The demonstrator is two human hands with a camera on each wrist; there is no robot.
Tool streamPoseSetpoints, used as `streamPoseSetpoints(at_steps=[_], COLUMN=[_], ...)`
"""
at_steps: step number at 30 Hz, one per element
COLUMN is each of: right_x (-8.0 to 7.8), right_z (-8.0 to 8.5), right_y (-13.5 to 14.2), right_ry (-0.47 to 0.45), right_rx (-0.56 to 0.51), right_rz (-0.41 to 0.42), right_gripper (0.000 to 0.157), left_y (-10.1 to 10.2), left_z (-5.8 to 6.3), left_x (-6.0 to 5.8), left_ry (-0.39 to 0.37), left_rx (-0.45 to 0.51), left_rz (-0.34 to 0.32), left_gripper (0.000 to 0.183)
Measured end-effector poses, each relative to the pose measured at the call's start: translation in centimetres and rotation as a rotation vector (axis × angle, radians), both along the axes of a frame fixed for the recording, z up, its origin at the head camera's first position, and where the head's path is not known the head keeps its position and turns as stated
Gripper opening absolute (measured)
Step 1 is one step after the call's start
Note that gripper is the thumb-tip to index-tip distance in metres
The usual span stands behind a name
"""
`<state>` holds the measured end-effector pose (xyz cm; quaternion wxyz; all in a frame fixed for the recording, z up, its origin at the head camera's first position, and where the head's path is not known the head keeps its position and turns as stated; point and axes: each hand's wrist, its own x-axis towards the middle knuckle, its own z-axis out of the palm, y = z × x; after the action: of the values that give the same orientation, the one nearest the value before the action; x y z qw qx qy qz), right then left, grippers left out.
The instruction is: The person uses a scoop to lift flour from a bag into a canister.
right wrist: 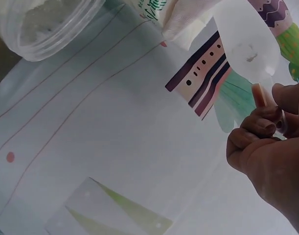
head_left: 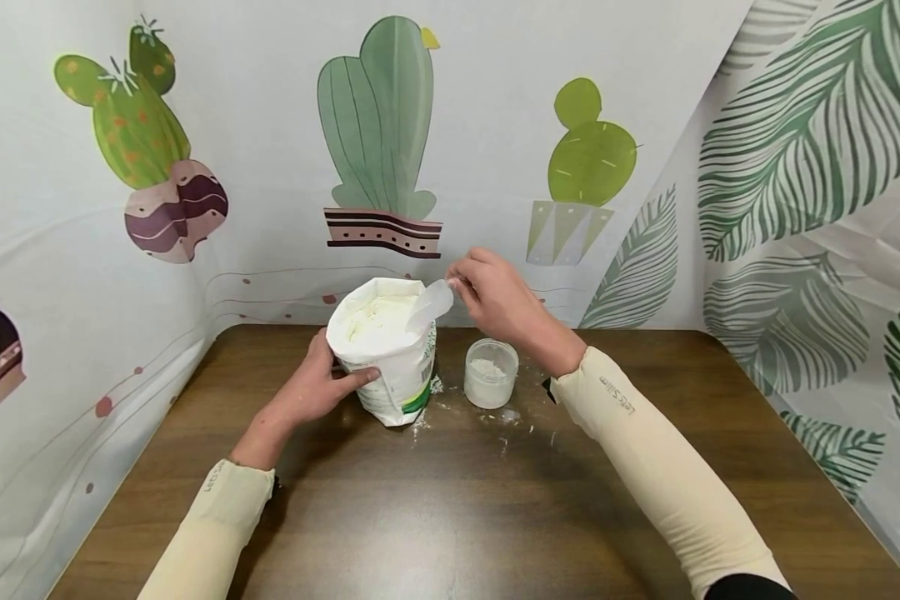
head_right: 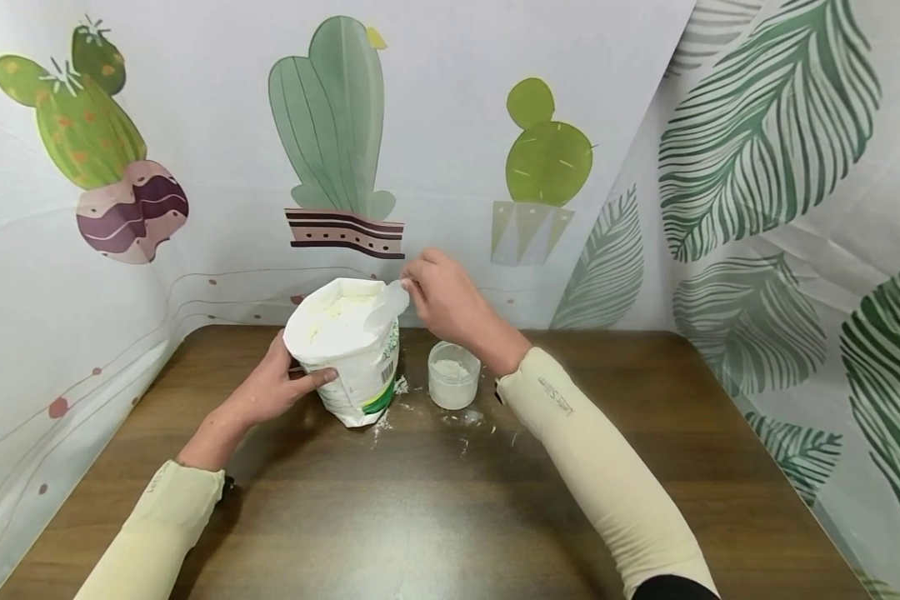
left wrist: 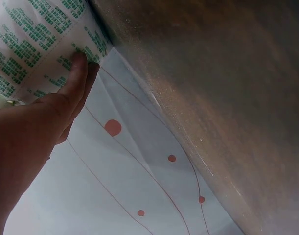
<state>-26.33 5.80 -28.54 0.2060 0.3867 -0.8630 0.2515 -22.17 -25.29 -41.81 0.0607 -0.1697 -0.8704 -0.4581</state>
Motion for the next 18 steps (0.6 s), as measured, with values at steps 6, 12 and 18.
streamPoseSetpoints(at_steps=[6, 12, 18], right_x=[-0.3, -0.6, -0.7], right_z=[0.2, 0.2, 0.2], right_y=[-0.5, -1.1, -1.7], right_ry=[0.013, 0.000, -0.004], right_rx=[0.029, 0.066, 0.096], right_rz=[0.030, 0.035, 0.040], right_gripper=[0.015, 0.017, 0.018], left_y=[0.1, 0.0, 0.1], left_z=[0.0, 0.1, 0.0], left_x=[0.0, 0.1, -0.1], left_ry=[-0.005, -0.020, 0.002], left_rx=[0.010, -0.001, 0.010], left_rz=[-0.005, 0.001, -0.024], left_gripper=[0.098, 0.100, 0.099])
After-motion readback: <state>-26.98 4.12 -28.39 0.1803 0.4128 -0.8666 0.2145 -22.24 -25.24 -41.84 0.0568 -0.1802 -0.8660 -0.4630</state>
